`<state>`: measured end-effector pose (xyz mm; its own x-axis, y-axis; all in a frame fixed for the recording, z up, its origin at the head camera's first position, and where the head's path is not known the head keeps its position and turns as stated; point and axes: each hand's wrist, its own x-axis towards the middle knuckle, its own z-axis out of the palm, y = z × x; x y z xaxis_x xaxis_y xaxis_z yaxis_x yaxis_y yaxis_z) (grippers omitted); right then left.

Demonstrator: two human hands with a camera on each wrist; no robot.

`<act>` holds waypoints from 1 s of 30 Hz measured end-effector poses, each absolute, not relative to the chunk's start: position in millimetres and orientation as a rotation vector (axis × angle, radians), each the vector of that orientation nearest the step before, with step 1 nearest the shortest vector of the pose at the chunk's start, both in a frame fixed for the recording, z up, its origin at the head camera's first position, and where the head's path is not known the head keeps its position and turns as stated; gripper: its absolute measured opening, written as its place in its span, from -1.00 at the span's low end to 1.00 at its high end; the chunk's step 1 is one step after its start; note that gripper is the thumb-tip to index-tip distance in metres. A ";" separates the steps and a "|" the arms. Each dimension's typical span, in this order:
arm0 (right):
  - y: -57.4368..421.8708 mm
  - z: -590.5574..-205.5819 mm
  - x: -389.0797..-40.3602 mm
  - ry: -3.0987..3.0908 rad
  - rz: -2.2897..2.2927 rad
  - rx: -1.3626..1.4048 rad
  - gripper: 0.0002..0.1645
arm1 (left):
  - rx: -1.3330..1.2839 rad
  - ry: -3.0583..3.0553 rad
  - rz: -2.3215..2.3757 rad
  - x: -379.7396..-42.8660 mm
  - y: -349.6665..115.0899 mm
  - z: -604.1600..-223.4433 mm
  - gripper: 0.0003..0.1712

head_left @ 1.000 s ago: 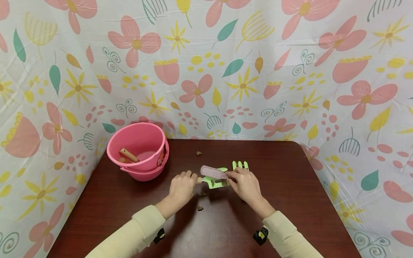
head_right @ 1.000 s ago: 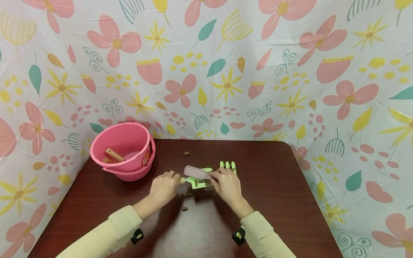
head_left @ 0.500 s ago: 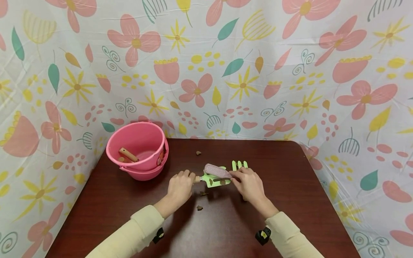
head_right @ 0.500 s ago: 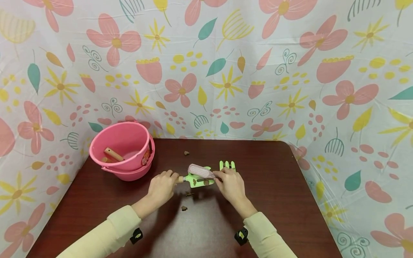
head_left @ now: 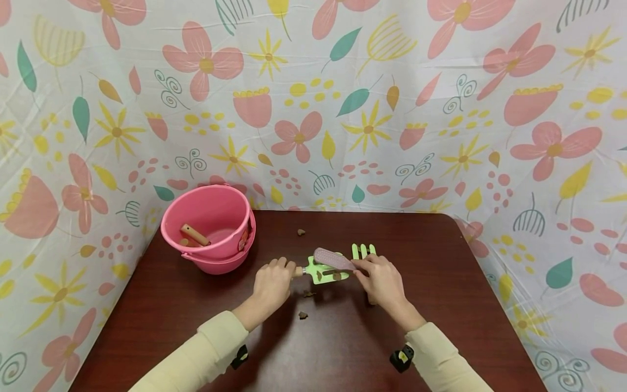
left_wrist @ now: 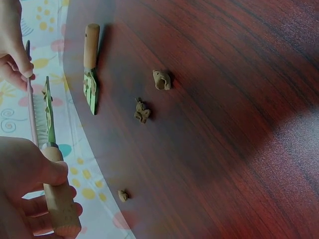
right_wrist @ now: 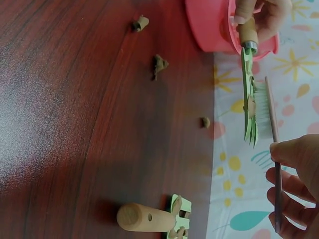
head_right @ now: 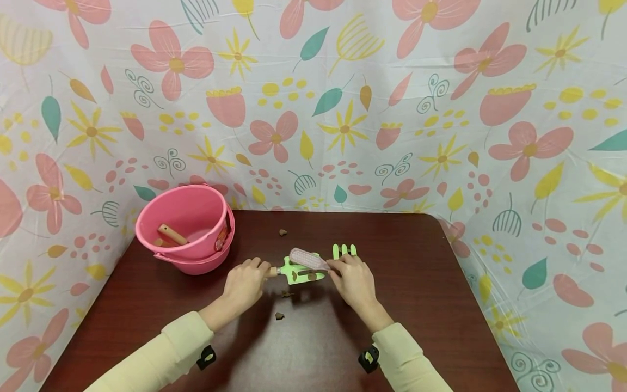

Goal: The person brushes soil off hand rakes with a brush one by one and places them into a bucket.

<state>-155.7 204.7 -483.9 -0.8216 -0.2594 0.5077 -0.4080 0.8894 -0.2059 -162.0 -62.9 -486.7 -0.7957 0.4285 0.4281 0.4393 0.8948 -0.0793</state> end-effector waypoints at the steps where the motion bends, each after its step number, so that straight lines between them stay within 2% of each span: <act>1: 204.8 -484.0 -155.6 -2.573 0.420 0.484 -0.72 | -0.630 -2.620 -0.035 -162.1 -62.9 -486.9 -0.74; 17: 191.3 -482.1 -153.4 -2.544 0.537 0.525 -0.72 | -0.623 -2.616 -0.078 -160.3 -56.4 -485.4 -0.65; 30: 184.6 -480.1 -156.3 -2.507 0.390 0.589 -0.73 | -0.606 -2.610 -0.070 -159.3 -51.3 -483.4 -0.73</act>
